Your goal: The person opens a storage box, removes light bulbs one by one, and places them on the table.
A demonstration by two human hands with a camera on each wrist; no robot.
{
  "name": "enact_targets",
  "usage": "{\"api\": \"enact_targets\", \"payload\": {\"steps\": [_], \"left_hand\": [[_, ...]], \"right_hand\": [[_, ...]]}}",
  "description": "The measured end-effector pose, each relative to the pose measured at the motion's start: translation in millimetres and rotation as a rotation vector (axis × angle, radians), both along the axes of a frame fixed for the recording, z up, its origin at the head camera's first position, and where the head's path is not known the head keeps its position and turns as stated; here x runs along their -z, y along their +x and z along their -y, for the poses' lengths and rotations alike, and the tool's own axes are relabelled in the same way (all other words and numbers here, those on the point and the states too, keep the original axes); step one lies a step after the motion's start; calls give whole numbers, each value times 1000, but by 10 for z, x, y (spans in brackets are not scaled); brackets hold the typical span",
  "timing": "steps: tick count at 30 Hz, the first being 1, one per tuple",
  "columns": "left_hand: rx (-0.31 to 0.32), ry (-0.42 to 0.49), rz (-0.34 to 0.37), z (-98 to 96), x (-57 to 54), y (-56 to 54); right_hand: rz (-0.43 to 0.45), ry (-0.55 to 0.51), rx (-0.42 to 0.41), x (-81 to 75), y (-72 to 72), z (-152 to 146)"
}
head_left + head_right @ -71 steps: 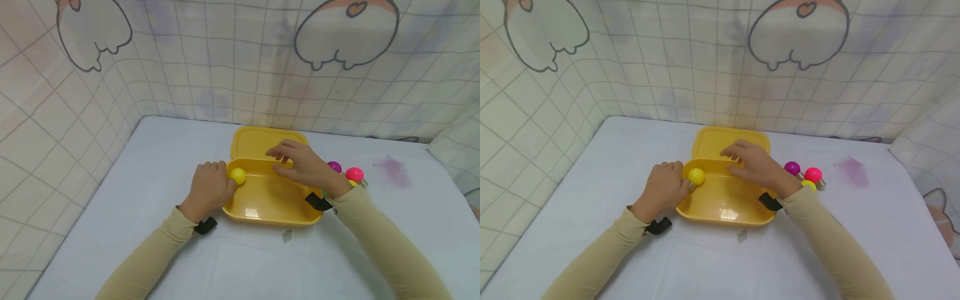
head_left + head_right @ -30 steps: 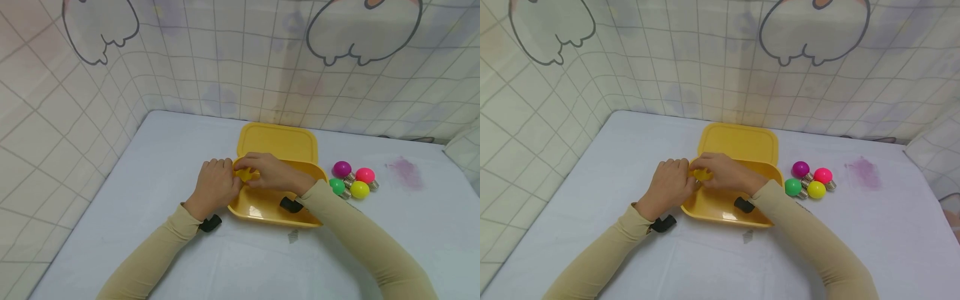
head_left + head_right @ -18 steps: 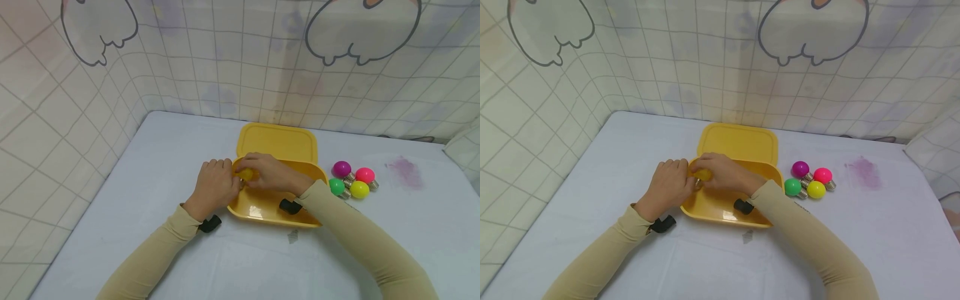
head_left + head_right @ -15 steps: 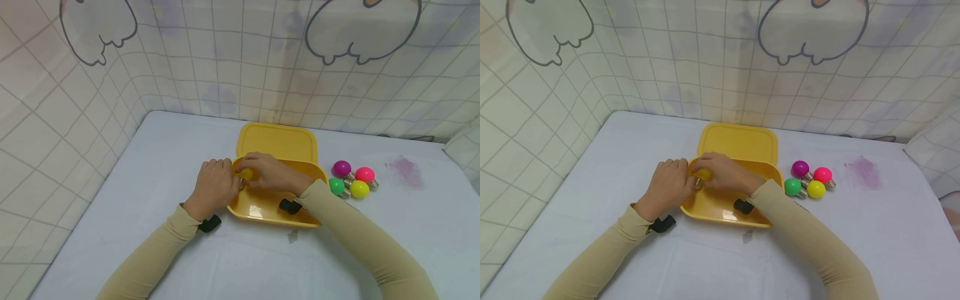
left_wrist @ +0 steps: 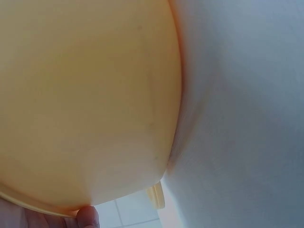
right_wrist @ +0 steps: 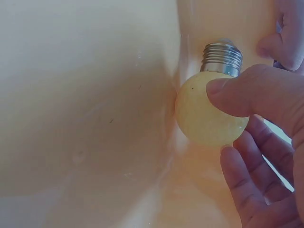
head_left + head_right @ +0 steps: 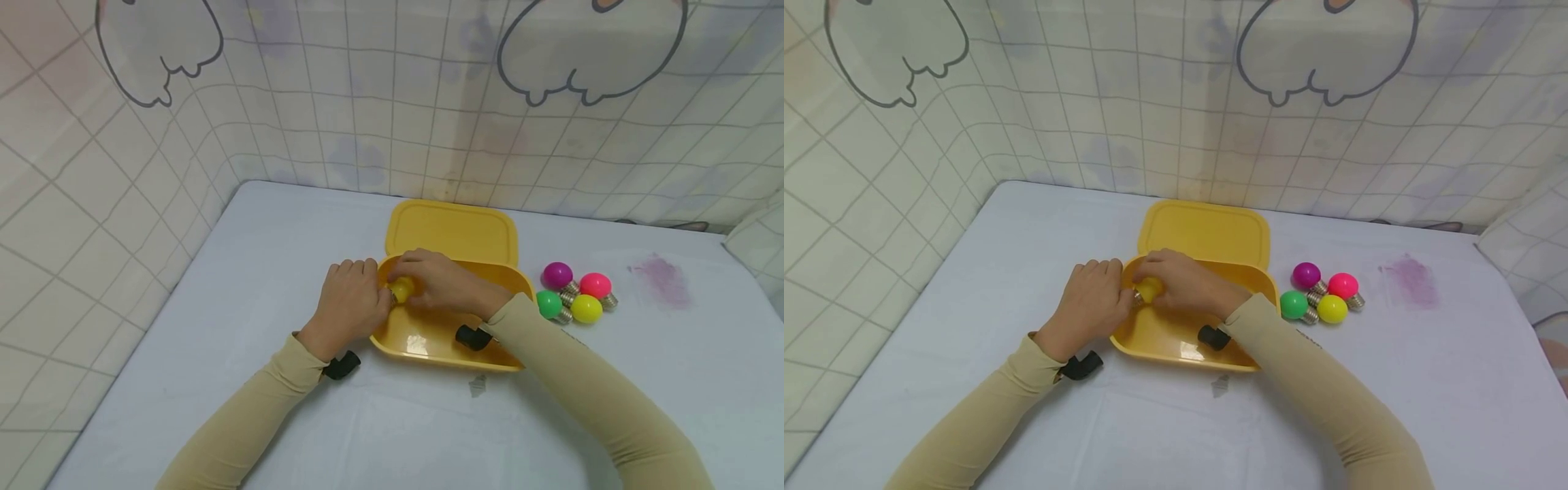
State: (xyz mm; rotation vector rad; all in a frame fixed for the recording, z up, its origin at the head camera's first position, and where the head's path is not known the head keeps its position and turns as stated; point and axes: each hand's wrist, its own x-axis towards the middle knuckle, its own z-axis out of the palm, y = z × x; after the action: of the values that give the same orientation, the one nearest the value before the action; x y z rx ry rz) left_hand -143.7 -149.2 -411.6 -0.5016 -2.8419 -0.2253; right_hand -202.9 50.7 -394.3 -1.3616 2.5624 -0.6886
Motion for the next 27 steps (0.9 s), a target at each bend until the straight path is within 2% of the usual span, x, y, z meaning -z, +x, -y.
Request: {"api": "enact_targets", "payload": {"steps": [16, 27], "left_hand": [[1, 9, 19, 1, 15, -15], [-4, 8, 24, -5, 9, -10]], "right_hand": [[42, 42, 32, -25, 41, -11], [70, 54, -13, -37, 34, -32]]}}
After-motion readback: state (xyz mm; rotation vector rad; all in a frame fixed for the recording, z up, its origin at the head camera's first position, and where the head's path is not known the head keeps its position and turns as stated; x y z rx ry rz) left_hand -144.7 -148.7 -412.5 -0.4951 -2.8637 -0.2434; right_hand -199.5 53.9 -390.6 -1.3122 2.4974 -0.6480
